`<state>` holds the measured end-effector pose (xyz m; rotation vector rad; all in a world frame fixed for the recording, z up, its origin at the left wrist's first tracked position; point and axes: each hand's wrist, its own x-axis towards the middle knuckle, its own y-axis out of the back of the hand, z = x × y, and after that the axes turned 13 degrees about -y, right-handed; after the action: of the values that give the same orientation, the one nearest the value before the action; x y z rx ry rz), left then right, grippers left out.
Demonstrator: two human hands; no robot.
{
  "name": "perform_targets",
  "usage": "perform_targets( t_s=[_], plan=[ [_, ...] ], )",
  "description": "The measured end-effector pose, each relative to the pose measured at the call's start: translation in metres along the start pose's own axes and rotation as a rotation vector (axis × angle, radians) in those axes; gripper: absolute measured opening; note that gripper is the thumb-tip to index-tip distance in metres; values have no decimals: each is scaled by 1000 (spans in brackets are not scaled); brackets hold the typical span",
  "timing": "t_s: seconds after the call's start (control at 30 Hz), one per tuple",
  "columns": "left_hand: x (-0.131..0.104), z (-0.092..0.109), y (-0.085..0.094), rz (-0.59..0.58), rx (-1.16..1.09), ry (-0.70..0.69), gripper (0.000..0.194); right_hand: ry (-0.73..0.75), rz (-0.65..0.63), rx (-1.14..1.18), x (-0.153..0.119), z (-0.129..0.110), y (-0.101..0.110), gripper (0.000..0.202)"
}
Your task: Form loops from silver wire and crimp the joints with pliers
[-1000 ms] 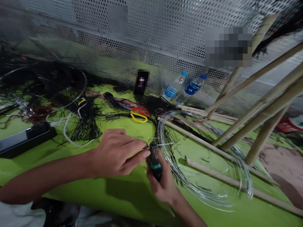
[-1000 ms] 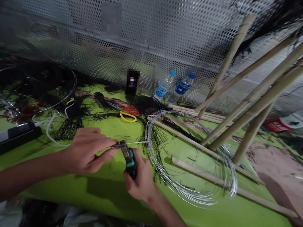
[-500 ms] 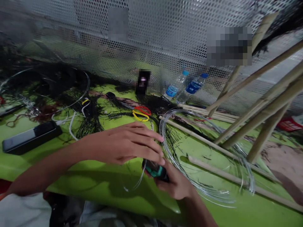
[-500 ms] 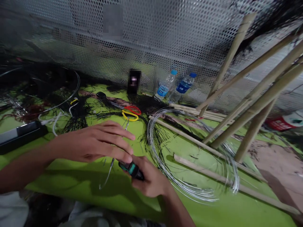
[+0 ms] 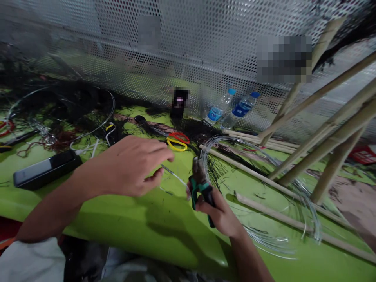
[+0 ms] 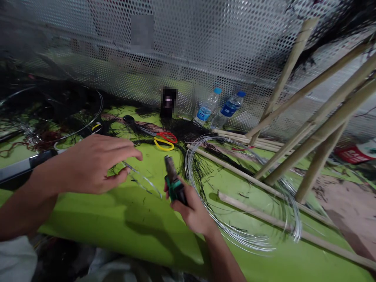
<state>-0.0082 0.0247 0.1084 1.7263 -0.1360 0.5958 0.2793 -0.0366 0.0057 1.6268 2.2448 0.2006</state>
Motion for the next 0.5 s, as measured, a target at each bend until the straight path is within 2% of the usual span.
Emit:
perform_targets(
  t_s=[0.1, 0.23, 0.3, 0.37, 0.43, 0.5],
  plan=[
    [-4, -3, 7, -6, -120, 64, 21, -2, 145, 141, 6, 5, 3, 27],
    [0, -7, 12, 64, -155, 8, 29, 118, 207, 241, -3, 13, 6, 24],
    [2, -6, 11, 111, -165, 1, 26, 180, 166, 233, -14, 14, 5, 20],
    [2, -1, 11, 105, -196, 28, 20, 191, 61, 228, -26, 14, 2, 23],
    [2, 4, 12, 75, -206, 98, 15, 186, -36, 233, -35, 13, -4, 33],
    [1, 9, 13, 65, -186, 179, 13, 193, -75, 212, -40, 11, -10, 40]
  ],
)
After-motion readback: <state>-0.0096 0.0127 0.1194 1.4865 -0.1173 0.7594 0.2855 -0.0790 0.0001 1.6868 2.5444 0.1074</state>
